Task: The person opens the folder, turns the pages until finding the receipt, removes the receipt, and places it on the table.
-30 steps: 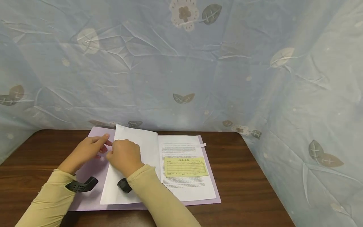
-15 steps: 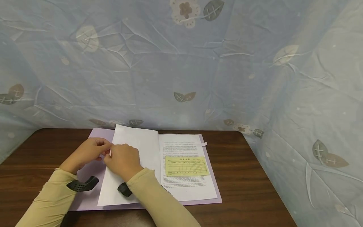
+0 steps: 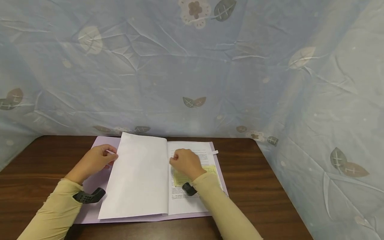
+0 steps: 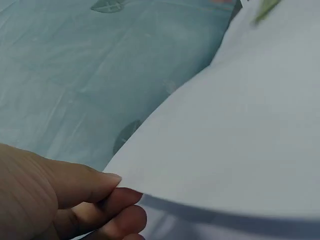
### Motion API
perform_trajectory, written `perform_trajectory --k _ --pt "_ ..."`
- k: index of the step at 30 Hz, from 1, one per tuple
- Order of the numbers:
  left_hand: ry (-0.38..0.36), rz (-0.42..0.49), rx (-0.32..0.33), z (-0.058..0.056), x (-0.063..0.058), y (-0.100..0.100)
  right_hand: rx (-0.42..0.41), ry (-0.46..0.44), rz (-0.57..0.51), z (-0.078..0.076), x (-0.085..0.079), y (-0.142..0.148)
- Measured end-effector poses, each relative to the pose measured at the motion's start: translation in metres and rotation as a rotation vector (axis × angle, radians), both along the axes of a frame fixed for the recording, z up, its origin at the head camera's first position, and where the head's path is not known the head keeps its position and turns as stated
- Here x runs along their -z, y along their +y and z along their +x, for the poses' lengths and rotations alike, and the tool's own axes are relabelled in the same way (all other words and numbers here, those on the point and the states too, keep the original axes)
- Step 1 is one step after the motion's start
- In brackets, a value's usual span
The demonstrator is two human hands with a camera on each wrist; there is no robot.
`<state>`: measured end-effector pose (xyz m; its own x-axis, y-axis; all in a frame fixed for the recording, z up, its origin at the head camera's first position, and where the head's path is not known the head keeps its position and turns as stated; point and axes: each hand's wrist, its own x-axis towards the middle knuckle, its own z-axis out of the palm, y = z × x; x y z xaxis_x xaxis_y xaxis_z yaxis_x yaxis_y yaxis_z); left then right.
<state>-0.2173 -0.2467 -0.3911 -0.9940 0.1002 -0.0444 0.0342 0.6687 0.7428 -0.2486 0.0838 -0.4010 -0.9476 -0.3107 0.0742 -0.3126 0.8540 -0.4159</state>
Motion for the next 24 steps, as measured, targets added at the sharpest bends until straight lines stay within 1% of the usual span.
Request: perform_trajectory --k 2,4,7,10,13,15,19,24 --pt "0.012 -0.031 -0.01 -0.001 0.002 -0.001 0.044 -0.012 0.008 -0.007 0.007 0.031" --pt "0.036 -0.058 -0.006 -0.001 0.004 -0.001 0.093 -0.033 0.008 -0.013 0.015 0.061" --pt "0.078 -0.091 0.032 -0.003 0.009 -0.002 0.129 -0.08 -0.001 -0.017 0.028 0.1" --pt "0.128 -0.151 0.082 -0.004 0.013 -0.002 0.126 -0.118 -0.035 -0.016 0.034 0.124" --pt "0.168 -0.215 0.1 -0.005 0.016 -0.002 0.102 -0.127 -0.058 -0.013 0.035 0.134" --pt "0.178 -0.236 0.106 -0.005 0.018 -0.003 0.089 -0.121 -0.055 -0.012 0.035 0.136" --pt "0.201 -0.258 0.131 -0.004 0.023 -0.003 0.093 -0.108 -0.017 -0.009 0.035 0.137" --pt "0.249 -0.297 0.176 -0.006 0.031 -0.001 0.071 -0.109 0.05 -0.005 0.033 0.138"
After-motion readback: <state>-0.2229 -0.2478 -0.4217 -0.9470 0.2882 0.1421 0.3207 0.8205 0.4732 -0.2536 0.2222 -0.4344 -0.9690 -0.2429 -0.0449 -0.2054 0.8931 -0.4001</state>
